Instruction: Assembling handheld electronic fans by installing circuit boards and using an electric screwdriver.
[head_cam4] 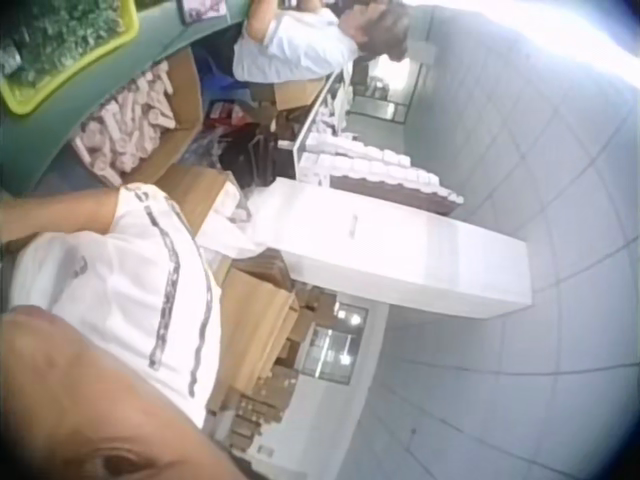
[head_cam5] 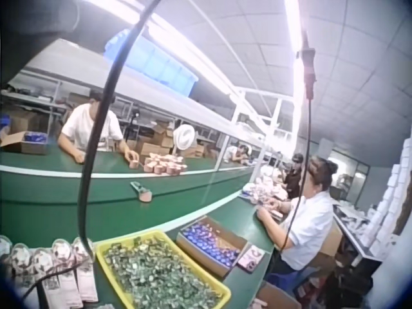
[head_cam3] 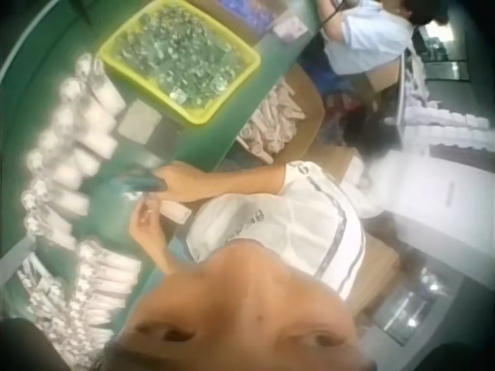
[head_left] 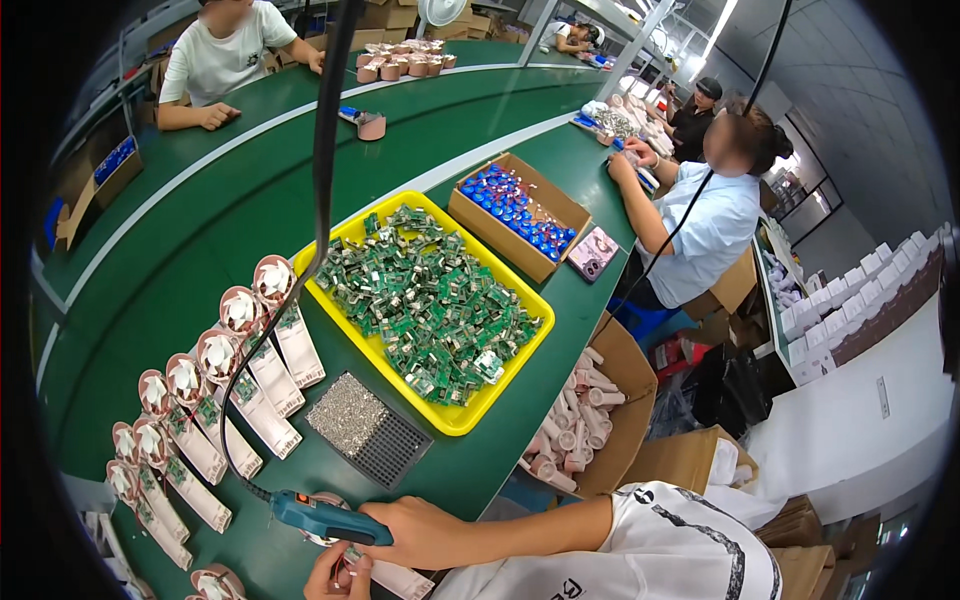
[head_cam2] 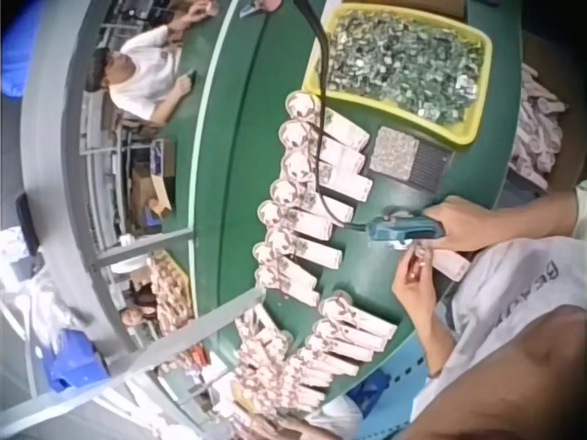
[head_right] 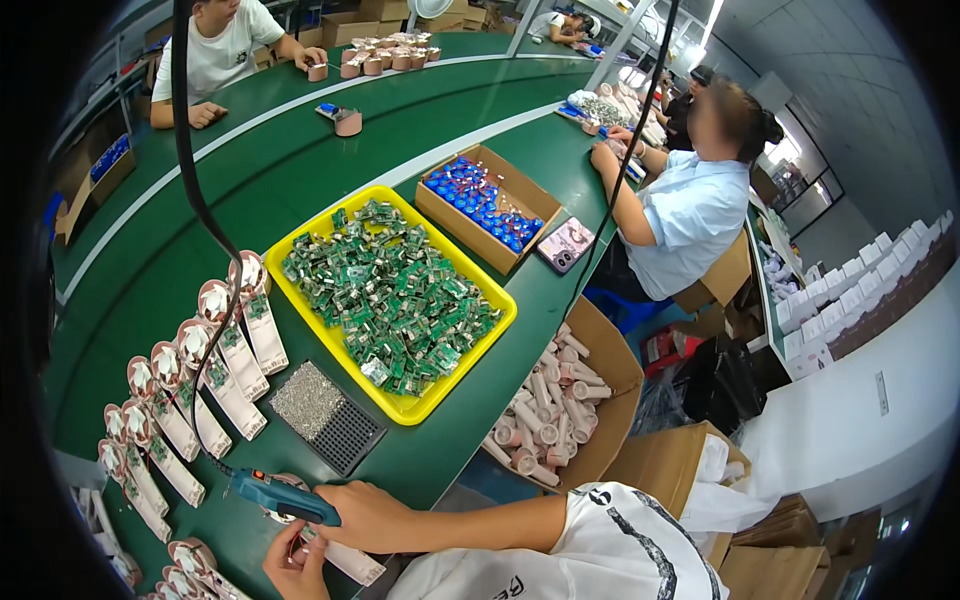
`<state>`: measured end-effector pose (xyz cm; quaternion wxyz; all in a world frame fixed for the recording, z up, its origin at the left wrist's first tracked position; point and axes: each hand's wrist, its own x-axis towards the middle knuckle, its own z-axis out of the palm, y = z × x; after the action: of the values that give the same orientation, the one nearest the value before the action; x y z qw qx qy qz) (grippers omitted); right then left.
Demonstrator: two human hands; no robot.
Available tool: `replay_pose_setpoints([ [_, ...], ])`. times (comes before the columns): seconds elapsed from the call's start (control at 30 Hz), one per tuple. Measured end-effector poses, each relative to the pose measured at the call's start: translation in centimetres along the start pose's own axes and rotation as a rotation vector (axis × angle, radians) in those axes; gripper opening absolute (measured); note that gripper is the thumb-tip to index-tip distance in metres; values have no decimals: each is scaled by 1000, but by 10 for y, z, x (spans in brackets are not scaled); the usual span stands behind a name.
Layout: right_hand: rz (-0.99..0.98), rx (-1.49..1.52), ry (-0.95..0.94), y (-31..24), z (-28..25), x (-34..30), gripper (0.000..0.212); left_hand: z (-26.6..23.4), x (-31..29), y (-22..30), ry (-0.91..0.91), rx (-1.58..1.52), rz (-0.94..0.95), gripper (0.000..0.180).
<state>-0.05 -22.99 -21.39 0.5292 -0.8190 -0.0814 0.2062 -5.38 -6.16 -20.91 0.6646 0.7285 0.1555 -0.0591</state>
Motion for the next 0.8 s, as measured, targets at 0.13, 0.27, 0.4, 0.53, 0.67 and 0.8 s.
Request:
replay_pose_setpoints([
  [0.13, -1, 37, 0, -1, -1, 5, 27, -1, 4, 0, -2, 5, -37, 28],
  [0.27, 17, 49, -6, 0, 0, 5, 29, 2, 5, -9, 36, 4, -22, 26],
  [0.4, -42, 142, -11, 3, -3, 2, 35, 2, 7, -12, 31, -5, 13, 27],
  [0.53, -57, 180, 8, -1, -12, -6, 39, -3, 6, -23, 25, 18, 33, 29],
  [0.67, -5, 495, 13, -3, -25, -27, 37, 2, 6, -21, 5, -1, 4, 32],
  [0.8, 155, 1027, -234, -14, -52, -18, 56, 3, 10, -24, 36, -9, 12, 30],
])
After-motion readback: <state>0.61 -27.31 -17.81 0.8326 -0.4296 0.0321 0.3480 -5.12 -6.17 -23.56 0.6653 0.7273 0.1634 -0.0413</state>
